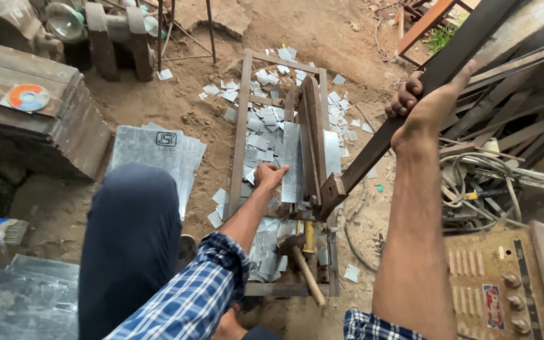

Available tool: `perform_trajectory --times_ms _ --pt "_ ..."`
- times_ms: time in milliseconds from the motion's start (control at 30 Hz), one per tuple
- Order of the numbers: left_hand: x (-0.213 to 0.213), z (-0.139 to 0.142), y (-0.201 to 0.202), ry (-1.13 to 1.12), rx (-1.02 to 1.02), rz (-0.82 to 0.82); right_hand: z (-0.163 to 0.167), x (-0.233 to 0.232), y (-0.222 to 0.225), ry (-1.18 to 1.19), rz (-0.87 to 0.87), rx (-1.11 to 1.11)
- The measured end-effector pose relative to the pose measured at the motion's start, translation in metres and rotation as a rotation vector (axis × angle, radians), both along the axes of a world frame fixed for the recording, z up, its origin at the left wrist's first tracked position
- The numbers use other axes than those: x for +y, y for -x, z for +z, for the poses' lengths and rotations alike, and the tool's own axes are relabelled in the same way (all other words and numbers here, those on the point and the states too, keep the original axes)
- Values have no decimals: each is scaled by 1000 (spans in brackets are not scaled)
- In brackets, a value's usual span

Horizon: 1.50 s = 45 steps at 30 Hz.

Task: The person sits on the ground and uses a manual shear to cut a rectangular metal sheet into smaller pieces. They then use a sanding disc to smooth the edges of the cut sheet before cutting it again.

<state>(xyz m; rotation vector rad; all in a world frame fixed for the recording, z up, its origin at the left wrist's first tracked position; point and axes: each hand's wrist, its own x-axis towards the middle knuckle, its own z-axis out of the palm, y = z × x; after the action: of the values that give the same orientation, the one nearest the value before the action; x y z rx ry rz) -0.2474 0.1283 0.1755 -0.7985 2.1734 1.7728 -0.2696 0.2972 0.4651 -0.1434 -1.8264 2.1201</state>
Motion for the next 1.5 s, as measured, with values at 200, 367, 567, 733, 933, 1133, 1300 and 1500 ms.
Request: perform_trajectory --times_ms 200,367,567,733,933,1133,1300,1500 --pt "2 -3 -5 -74 -43 -42 -40 -37 -234 11 116 352" --pt "-6 -13 -4 81 -64 -21 -167 3 -361 19 44 424" --pt "-1 -4 -5 66 -37 -19 -130 -2 -327 66 130 446" --pt "-6 11 -9 18 -43 -43 -40 15 -220 79 62 145" --pt "-7 14 -11 54 -80 -125 10 34 -13 189 -15 -203" --pt "-37 -8 -24 78 153 -388 1 40 27 176 43 -193" --pt "-87 -8 -10 28 136 -833 0 40 20 176 43 -149" --pt "-152 18 -8 -550 6 -700 1 37 24 139 33 -136"
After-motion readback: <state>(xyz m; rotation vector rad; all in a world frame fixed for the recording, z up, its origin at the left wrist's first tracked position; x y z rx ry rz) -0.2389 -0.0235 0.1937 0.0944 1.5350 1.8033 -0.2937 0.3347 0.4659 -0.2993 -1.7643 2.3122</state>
